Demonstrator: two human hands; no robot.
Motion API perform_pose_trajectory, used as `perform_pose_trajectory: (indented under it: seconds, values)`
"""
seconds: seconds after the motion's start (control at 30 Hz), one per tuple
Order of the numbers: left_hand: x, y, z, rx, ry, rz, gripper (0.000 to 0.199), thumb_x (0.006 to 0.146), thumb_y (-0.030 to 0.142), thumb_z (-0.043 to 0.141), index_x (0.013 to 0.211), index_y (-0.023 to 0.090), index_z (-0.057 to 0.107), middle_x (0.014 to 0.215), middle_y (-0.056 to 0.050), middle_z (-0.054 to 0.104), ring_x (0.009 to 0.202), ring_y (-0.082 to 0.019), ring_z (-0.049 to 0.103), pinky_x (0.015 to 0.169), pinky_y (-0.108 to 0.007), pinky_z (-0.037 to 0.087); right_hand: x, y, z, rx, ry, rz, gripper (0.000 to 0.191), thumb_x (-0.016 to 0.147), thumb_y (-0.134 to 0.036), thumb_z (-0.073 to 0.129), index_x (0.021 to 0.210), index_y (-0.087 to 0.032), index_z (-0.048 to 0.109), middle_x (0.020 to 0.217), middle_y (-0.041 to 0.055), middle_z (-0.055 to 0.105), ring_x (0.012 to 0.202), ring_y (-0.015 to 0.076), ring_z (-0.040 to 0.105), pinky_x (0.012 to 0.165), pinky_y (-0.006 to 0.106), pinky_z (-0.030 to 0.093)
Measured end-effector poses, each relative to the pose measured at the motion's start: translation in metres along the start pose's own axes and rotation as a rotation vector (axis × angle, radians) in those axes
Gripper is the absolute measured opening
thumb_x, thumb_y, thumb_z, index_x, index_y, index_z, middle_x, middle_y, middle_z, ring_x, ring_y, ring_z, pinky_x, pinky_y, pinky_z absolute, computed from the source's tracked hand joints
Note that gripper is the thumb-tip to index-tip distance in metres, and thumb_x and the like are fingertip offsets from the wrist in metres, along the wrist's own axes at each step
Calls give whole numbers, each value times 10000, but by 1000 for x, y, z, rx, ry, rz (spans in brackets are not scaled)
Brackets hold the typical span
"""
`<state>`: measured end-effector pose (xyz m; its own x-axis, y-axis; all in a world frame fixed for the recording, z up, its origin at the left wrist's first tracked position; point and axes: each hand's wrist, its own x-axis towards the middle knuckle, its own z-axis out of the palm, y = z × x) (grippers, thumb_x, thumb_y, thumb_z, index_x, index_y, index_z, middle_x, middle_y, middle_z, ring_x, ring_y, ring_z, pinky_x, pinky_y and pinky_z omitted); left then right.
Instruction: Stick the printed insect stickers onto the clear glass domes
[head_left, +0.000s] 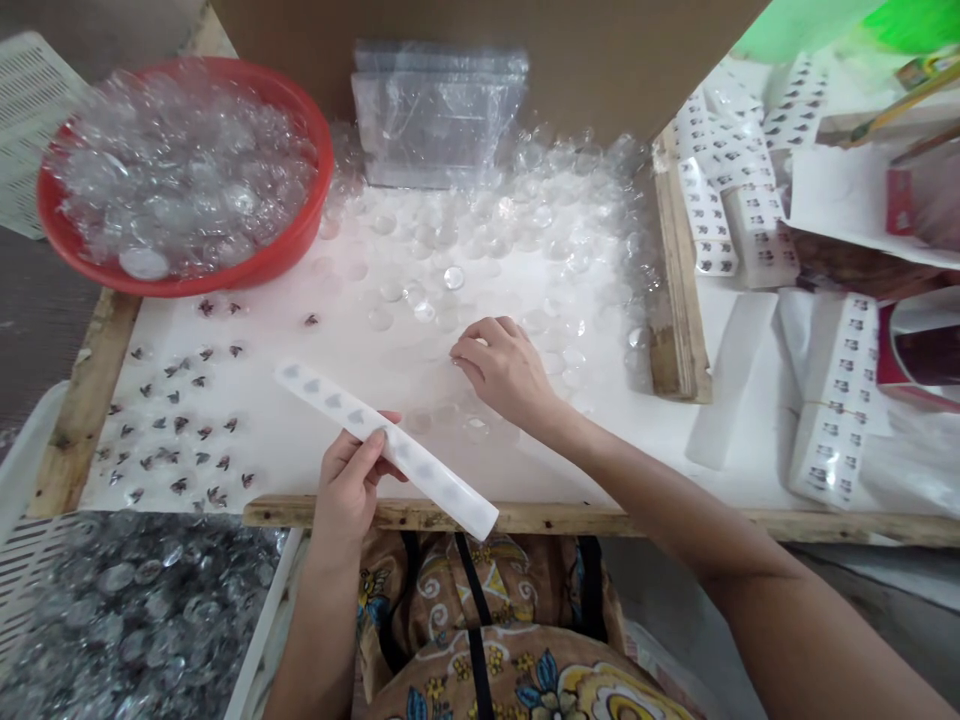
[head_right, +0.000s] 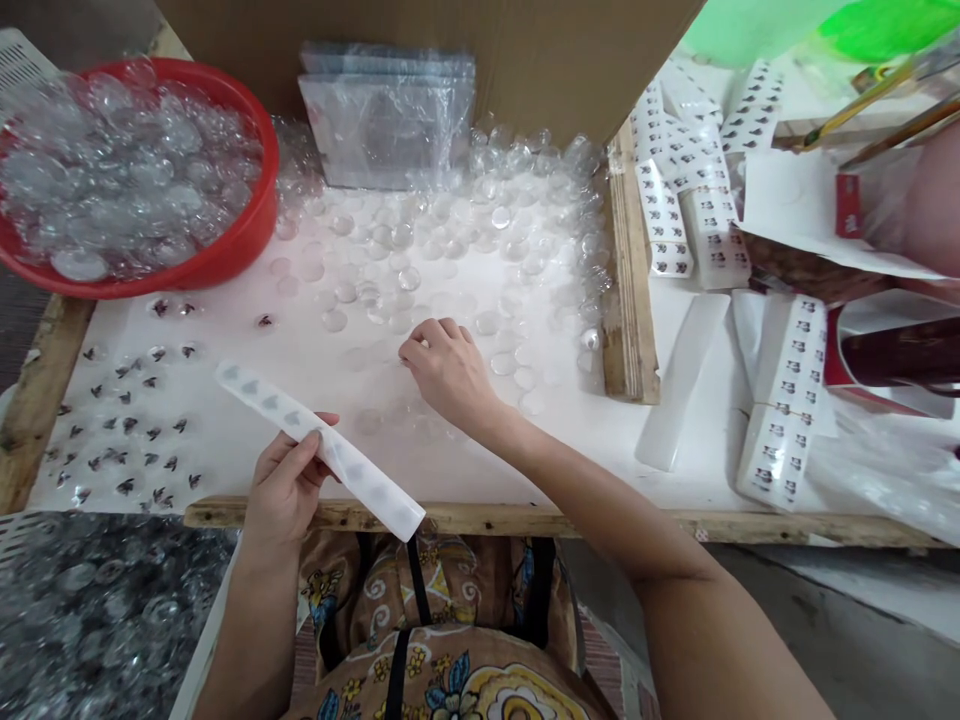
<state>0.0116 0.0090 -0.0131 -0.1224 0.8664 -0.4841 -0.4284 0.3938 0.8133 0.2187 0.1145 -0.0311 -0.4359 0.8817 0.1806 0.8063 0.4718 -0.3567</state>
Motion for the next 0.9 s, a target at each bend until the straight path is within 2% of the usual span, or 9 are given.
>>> perform_pose_trajectory:
  seconds: [0.17,0.3,0.37,0.47,0.53,0.63,0.73,0.8,0.9]
  values:
    - [1,-1,-1,7,-5,7,322,727,389,790,939,147,772,623,6,633,528,-108,594,446,-198,528,-1,-9,5,-69,-86,-95,365,963,-72,432,1192,-229,668,1190,132,647,1117,283,507,886,425,433]
    - [0,-1,-1,13,-11,8,310,746,381,773,950,148,772,645,0,641,527,-108,592,461,-210,535,-20,-10,-5,-52,-140,-146,389,961,-93,462,1319,-184,585,1352,173,579,1238,314,466,958,464,427]
    - [-1,-1,-1,6,-18,15,300,751,377,772,949,151,774,653,-1,643,531,-106,594,464,-206,535,-33,-9,-12,-30,-115,-160,343,970,-140,498,1295,-172,601,1349,175,584,1253,314,470,972,459,428]
    - [-1,-1,-1,-12,-23,20,289,743,371,783,936,155,780,649,3,643,537,-101,598,455,-190,530,-51,-7,-17,-8,-86,-171,235,966,-189,553,1167,-182,675,1191,142,667,1139,287,539,915,419,457]
    - [0,-1,-1,-9,-19,28,289,733,366,792,929,154,782,654,3,650,537,-100,600,448,-186,531,-59,-6,-14,-13,-89,-170,229,953,-137,551,1121,-185,699,1113,120,696,1066,267,563,879,398,467]
    - [3,-2,-2,0,-12,54,300,718,368,806,929,155,787,677,-3,673,515,-99,603,444,-196,543,-61,-4,-6,-9,-76,-177,312,921,-42,530,1151,-170,699,1119,112,708,1052,261,569,872,390,473]
    - [4,-3,-2,-21,6,107,300,697,370,828,915,166,795,679,-5,689,499,-96,609,437,-191,544,-63,0,-9,24,-28,-187,259,921,-66,553,1086,-170,724,1094,106,718,1032,264,584,856,392,480]
    - [0,-3,-2,-38,28,150,297,675,375,846,889,174,801,674,-6,696,500,-98,615,430,-183,537,-70,8,-18,39,14,-141,209,938,-116,561,1044,-175,732,1051,104,724,989,262,597,843,396,486]
    - [-12,-3,0,-55,56,189,301,641,378,873,861,183,806,653,-8,700,508,-103,623,432,-175,528,-89,24,-35,25,68,8,188,944,-174,579,1065,-167,723,1025,121,717,950,270,605,842,418,496]
